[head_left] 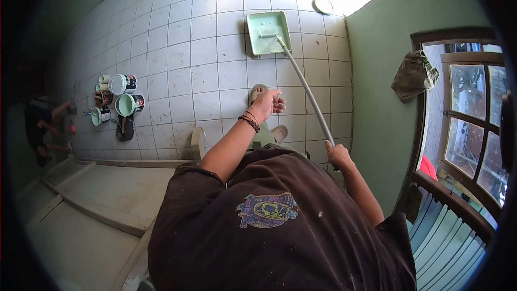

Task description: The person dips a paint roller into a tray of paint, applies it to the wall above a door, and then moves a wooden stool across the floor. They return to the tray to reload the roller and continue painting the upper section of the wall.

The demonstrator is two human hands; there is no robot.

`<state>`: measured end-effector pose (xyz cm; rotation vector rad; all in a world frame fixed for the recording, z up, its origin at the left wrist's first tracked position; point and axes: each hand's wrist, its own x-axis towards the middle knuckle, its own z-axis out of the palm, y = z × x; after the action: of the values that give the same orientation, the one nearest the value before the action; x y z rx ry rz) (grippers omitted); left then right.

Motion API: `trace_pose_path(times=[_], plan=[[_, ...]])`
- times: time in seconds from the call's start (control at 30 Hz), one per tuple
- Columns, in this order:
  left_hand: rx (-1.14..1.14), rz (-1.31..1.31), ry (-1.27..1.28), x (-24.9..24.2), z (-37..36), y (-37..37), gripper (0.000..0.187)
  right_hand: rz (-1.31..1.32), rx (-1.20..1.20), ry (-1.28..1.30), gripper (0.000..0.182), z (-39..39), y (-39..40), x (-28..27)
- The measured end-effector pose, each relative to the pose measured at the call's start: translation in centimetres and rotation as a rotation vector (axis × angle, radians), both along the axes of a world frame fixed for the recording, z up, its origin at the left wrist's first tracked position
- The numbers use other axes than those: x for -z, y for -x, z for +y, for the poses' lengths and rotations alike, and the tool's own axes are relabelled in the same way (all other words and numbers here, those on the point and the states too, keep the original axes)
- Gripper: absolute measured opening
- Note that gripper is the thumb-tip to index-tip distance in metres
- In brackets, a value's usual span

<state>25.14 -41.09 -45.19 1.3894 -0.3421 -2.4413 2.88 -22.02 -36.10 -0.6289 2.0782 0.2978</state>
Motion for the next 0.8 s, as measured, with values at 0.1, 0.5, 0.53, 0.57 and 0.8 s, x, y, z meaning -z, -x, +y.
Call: trace_pose_path(times=[0.1,0.5,0.53,0.57,0.8], plan=[[-0.004,-0.027,-0.011,-0.4,1.2,-0.5,0.027,0.051,-0.016,-0.125,0.065,3.2,0.3,0.7],[0.135,-0.043,0.16,-0.5,6.1,-0.7,0.028,0.061,-0.108,0.077,0.068,7.3,2.1,-1.1],[0.2,-0.067,0.247,-0.5,6.6,-0.4,0.028,0.084,-0.11,0.074,0.068,8.3,1.6,-0.9],[0.208,-0.042,0.235,-0.7,7.1,0.1,0.028,0.09,-0.107,0.073,0.068,8.1,1.3,-0.3],[0.311,-0.029,0.252,-1.8,7.8,1.0,0.027,0.004,-0.041,0.025,0.066,-0.7,-0.9,-0.6]])
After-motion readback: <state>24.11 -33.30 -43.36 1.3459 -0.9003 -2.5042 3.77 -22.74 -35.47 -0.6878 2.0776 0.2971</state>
